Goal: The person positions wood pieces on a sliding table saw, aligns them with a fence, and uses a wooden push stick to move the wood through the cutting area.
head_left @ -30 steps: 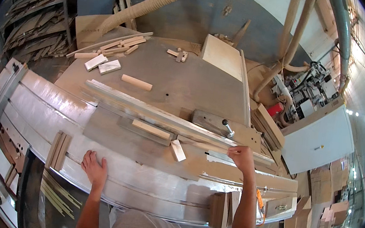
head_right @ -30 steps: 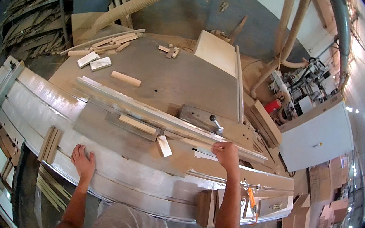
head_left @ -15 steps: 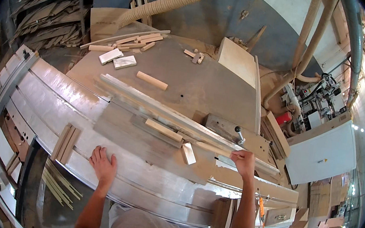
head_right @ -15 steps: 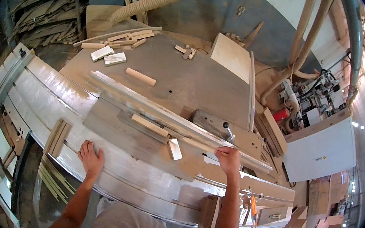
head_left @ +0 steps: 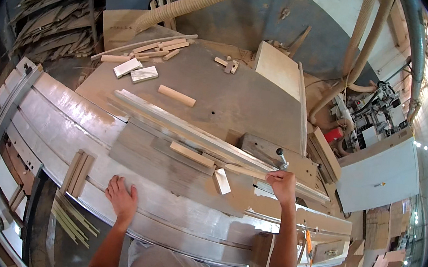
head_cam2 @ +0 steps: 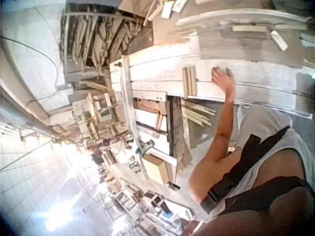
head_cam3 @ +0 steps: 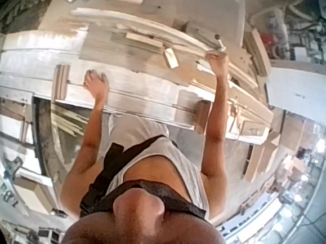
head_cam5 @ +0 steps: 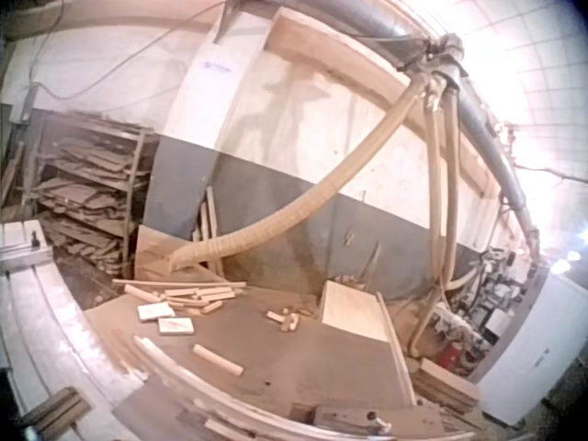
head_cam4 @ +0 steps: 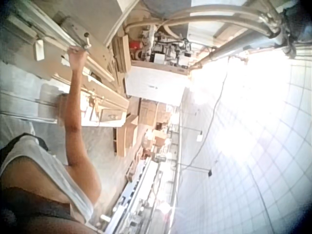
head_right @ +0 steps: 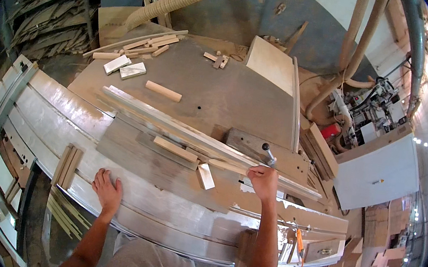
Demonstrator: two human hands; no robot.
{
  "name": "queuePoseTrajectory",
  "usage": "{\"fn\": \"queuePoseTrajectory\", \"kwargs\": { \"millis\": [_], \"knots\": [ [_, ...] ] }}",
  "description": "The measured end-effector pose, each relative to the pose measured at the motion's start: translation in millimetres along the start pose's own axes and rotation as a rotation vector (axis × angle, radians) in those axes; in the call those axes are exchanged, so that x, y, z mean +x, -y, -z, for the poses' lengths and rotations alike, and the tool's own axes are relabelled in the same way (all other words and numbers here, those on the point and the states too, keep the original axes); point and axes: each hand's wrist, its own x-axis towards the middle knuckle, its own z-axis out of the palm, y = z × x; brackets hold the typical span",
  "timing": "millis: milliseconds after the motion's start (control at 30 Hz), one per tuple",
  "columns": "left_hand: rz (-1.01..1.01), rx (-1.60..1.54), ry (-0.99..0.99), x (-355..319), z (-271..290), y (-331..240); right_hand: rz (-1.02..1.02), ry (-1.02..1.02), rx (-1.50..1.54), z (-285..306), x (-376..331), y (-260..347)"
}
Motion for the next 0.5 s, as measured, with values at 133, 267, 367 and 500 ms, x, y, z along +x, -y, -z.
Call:
{"fn": "queuePoseTrajectory", "kwargs": {
  "millis": [133, 267, 367, 500],
  "knots": [
    [-0.005, -0.015, -0.002, 0, 1, -1, 0.03, -0.007, 0.03, -6, 2, -2],
    [-0.006, -0.015, -0.004, 0, 0, 0, 0.033, -0.008, 0.027, -13, 6, 0],
    [0.005, -0.014, 0.012, 2, 2, -3, 0.056, -0.011, 0.01, -16, 12, 2],
    [0.006, -0.008, 0.008, 2, 1, -2, 0.063, 0.016, 0.021, -25, 20, 11]
  ]
}}
